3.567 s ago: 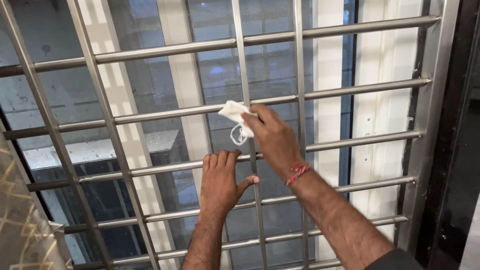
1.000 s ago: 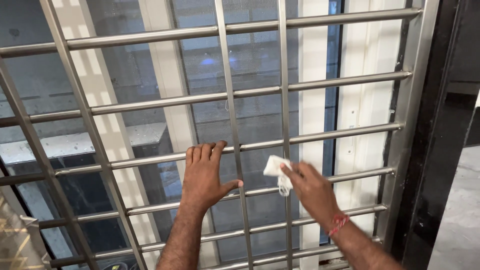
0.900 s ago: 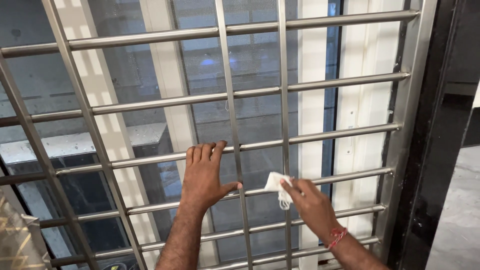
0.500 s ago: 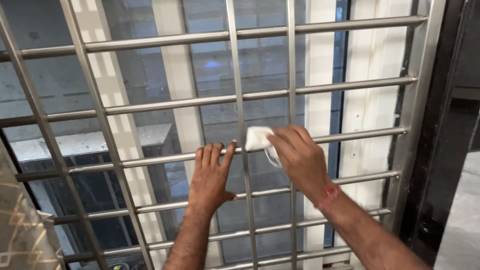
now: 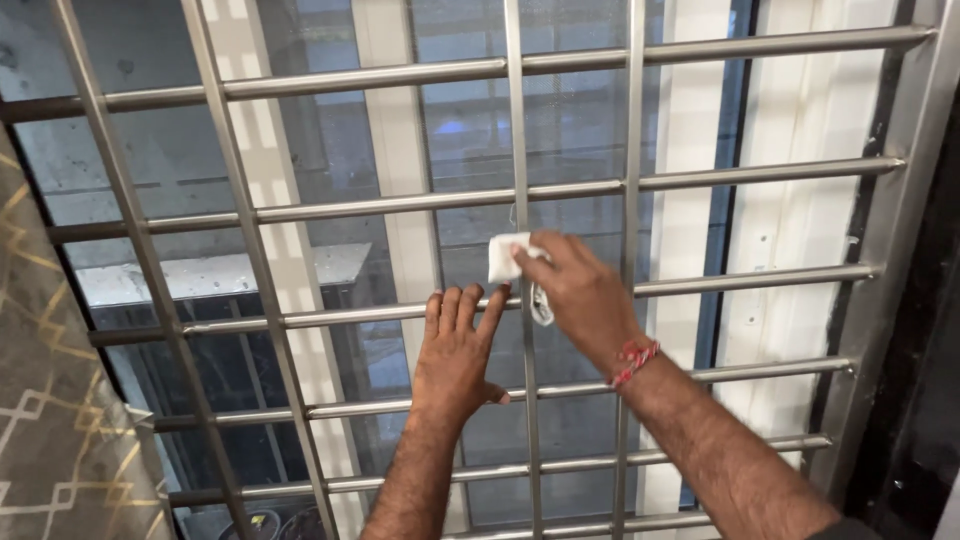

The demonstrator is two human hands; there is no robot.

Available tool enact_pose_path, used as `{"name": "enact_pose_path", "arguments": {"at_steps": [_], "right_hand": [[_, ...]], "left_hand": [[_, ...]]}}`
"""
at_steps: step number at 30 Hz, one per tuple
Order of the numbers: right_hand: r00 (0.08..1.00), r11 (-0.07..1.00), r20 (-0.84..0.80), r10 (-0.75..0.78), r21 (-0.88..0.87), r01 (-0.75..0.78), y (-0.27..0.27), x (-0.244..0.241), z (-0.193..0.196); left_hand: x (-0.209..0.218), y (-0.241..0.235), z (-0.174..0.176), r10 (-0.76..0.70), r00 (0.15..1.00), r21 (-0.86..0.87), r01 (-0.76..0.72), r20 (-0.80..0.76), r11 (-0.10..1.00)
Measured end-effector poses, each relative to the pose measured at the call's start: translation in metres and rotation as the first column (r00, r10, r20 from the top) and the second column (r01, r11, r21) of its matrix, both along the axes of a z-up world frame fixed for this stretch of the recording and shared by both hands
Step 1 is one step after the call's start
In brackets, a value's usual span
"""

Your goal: The person wipes the horizontal bars of a metal security gate with a white cloth. They systematically clean each bar, moving from one side to the other and working their way down the gate.

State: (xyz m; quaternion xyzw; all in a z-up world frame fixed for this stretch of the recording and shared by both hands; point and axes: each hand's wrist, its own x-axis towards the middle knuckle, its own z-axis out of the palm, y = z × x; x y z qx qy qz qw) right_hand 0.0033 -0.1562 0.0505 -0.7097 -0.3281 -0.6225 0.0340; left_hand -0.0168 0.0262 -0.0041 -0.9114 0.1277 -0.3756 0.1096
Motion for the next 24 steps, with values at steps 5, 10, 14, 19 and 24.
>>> {"name": "enact_pose_path", "arguments": {"at_steps": [5, 10, 14, 19, 24], "right_hand": [[0.996, 0.998, -0.088, -0.016, -0.06, 0.011, -0.005, -0.005, -0.051], [0.972, 0.996, -0.235, 0.028, -0.075, -0.047, -0.006, -0.015, -0.094], [0.966, 0.991, -0.251, 0.051, -0.11, -0.081, -0.011, -0.025, -0.126], [0.92, 0.951, -0.383, -0.088, -0.308, -0.038, -0.028, -0.024, -0.151], [0.987, 0.994, -0.157, 0.037, -0.094, -0.052, -0.091, -0.038, -0.101]], "left_hand": [[-0.003, -0.002, 0.0, 0.019, 1.0, 0.002, -0.019, -0.006, 1.0], [-0.02, -0.01, 0.007, -0.044, 0.997, -0.07, 0.049, 0.062, 0.996], [-0.022, -0.013, 0.006, -0.027, 0.994, -0.045, 0.032, 0.109, 0.998], [-0.032, -0.024, 0.008, -0.005, 0.999, -0.112, 0.01, 0.053, 0.994], [-0.034, -0.043, 0.006, -0.118, 0.987, -0.285, 0.145, 0.109, 0.948]]}}
